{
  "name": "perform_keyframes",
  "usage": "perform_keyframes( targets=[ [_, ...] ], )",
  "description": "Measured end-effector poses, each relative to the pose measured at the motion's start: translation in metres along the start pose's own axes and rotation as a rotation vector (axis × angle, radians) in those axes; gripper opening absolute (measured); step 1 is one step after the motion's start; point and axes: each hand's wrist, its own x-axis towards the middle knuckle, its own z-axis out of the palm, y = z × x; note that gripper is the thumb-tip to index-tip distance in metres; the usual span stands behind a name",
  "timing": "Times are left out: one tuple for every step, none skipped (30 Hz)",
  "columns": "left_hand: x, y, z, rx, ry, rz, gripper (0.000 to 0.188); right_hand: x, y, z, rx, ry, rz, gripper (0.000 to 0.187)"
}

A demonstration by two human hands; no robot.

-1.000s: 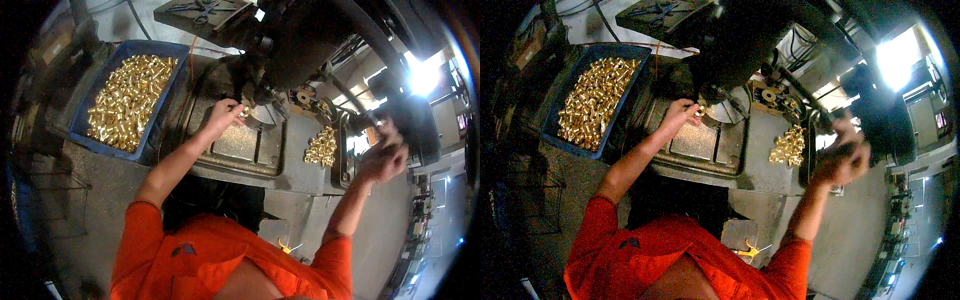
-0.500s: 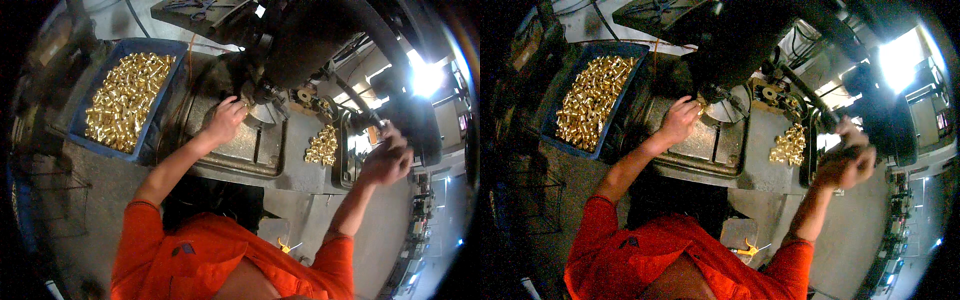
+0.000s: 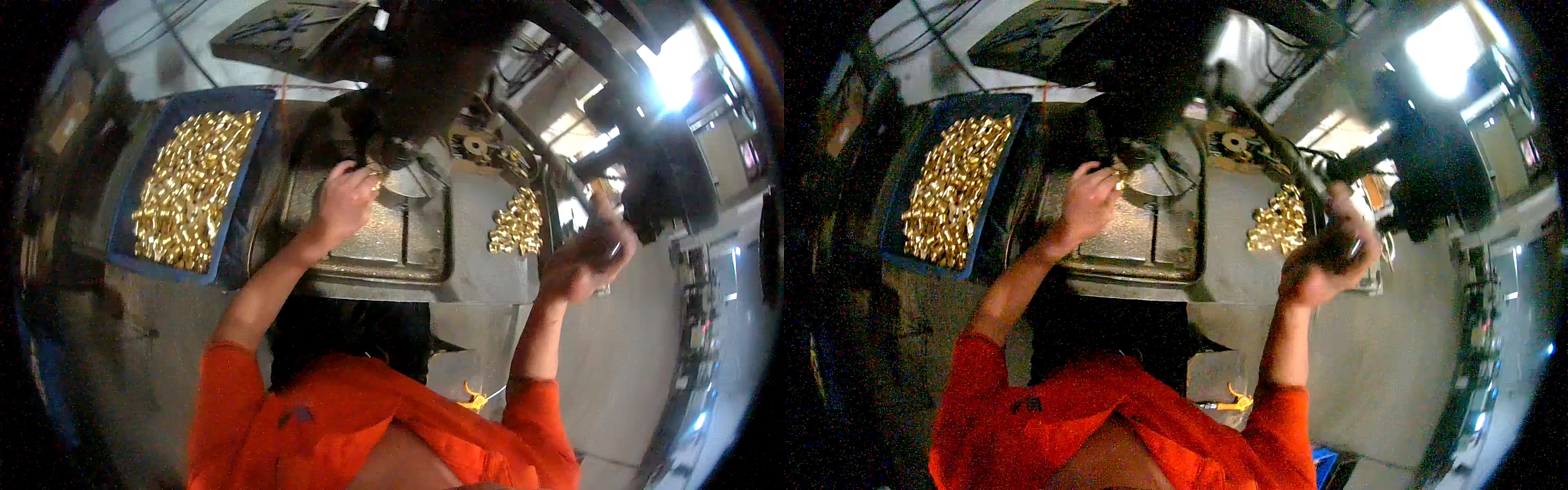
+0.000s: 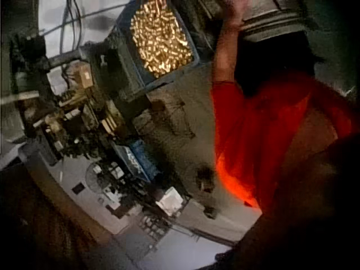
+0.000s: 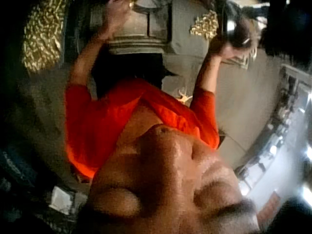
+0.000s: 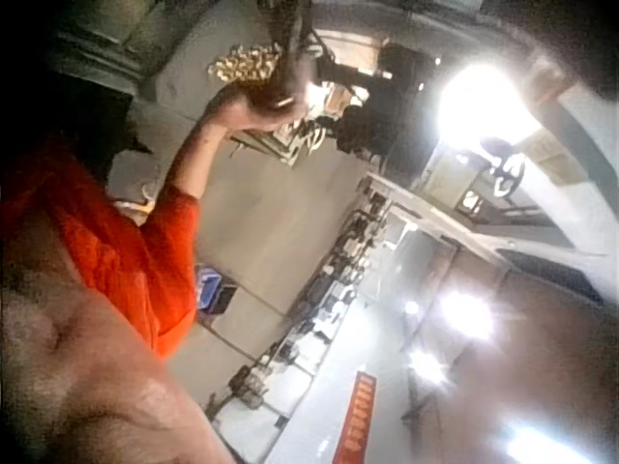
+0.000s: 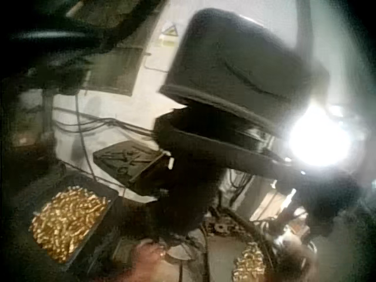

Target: The person repeatedly picks small brass-colored metal pieces from a blue bin, places them into a press machine, operates the lever, and removes the processed pieces. The person continues this cycle throughout the clip, accumulating finished pieces on the work surface.

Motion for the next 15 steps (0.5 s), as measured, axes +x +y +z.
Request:
perform_keyframes(
  targets=[
    [-0.001, 0.0, -0.003, 0.001, 0.013, -0.005, 0.02, 0.008, -0.004, 0.005, 0.025, 0.037, 0.023, 0.046],
    [-0.003, 0.001, -0.007, 0.001, 0.025, -0.011, 0.02, 0.015, -0.009, 0.009, 0.05, 0.076, 0.046, 0.053],
    [-0.002, 0.006, -0.01, 0.002, 0.045, -0.019, 0.02, -0.004, -0.003, -0.014, -0.15, 0.044, 0.315, 0.044],
    [-0.003, 0.018, -0.021, 0.0, 0.046, -0.013, 0.023, -0.012, -0.006, -0.01, -0.514, -0.333, 0.254, 0.042],
    [-0.001, 0.029, -0.024, -0.031, 0.016, 0.008, 0.024, -0.043, -0.003, -0.002, -0.334, -0.472, 0.451, 0.046],
    [0.004, 0.044, -0.023, -0.079, -0.019, 0.041, 0.026, -0.065, -0.001, -0.005, -0.293, -0.713, 0.557, 0.049],
    [0.006, 0.057, -0.022, -0.115, -0.055, 0.069, 0.027, -0.077, -0.005, 0.011, -0.404, -0.854, 0.49, 0.05],
    [0.008, 0.069, -0.02, -0.13, -0.107, 0.111, 0.028, -0.094, -0.002, 0.019, -0.383, -0.872, 0.514, 0.049],
    [0.004, 0.076, -0.011, -0.151, -0.064, 0.143, 0.028, -0.107, 0.001, 0.023, -0.363, -0.894, 0.533, 0.047],
    [0.004, 0.085, -0.012, -0.163, -0.072, 0.179, 0.028, -0.111, -0.001, 0.028, -0.374, -0.89, 0.541, 0.045],
    [0.006, 0.09, -0.012, -0.176, -0.08, 0.216, 0.028, -0.113, -0.003, 0.03, -0.385, -0.886, 0.549, 0.043],
    [0.008, 0.093, -0.012, -0.193, -0.082, 0.213, 0.029, -0.111, -0.005, 0.031, -0.402, -0.861, 0.556, 0.038],
    [0.01, 0.095, -0.011, -0.208, -0.084, 0.21, 0.029, -0.111, -0.001, 0.028, -0.355, -0.841, 0.569, 0.039],
    [0.012, 0.095, -0.012, -0.22, -0.085, 0.205, 0.029, -0.111, 0.007, 0.023, -0.305, -0.821, 0.581, 0.039],
    [0.012, 0.092, -0.013, -0.214, -0.118, 0.238, 0.028, -0.114, 0.016, 0.017, -0.254, -0.802, 0.595, 0.039]
  ],
)
